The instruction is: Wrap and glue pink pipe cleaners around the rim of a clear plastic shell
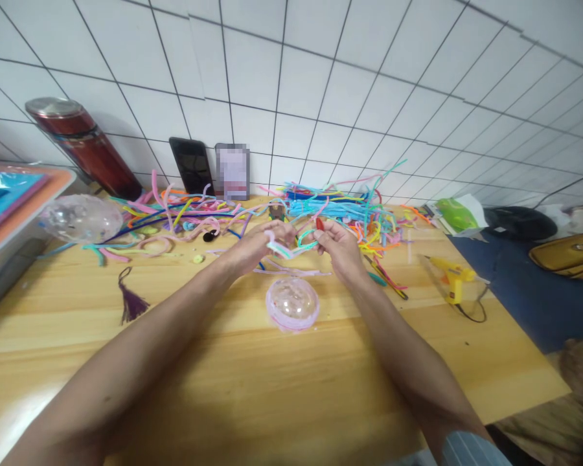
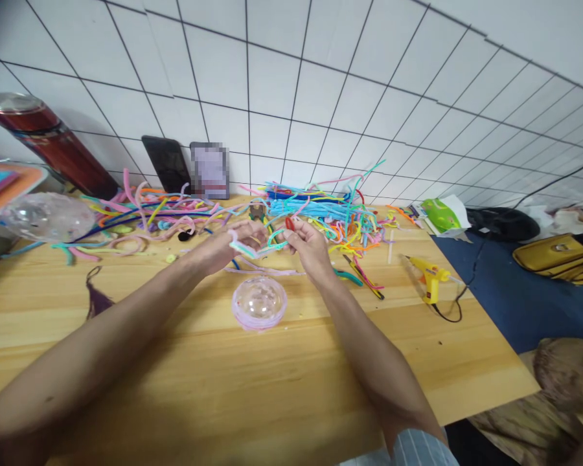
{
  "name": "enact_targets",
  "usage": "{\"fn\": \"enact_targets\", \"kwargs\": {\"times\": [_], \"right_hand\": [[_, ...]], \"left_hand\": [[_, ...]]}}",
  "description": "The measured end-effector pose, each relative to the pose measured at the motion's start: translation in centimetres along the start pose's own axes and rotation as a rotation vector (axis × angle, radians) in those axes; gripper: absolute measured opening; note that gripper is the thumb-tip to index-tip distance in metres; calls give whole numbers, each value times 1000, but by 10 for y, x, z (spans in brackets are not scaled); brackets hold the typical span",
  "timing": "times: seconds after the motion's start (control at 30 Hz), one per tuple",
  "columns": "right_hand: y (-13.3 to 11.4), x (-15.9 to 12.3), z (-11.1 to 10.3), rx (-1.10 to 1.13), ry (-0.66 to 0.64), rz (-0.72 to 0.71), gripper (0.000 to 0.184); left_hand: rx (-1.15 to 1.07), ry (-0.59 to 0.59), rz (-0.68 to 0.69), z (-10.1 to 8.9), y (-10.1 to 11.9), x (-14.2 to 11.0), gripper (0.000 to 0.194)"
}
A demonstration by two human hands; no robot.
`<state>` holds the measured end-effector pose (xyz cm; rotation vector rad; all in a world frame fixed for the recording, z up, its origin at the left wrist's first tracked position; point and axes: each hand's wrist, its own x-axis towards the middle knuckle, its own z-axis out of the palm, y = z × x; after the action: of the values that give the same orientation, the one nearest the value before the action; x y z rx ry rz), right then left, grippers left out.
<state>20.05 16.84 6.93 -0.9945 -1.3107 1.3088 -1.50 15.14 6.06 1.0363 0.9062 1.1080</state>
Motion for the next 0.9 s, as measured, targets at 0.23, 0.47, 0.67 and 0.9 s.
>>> {"fn": "enact_targets", "kwargs": {"times": [0.23,0.47,0.67,0.9], "right_hand": [[-1,-4,4,-24,-58,-42,26],[-3,-1,0,-53,-116,-109,25],[0,1,0,1,-120,-42,29],[4,-1,4,36,-100,19,32]], "left_hand": [[160,-133,5,5,-5,-5,42],[295,-44,208,5,-10,-5,26],[326,-93,219,2,-10,-2,30],[294,-232,193,-2,6,-5,41]]}}
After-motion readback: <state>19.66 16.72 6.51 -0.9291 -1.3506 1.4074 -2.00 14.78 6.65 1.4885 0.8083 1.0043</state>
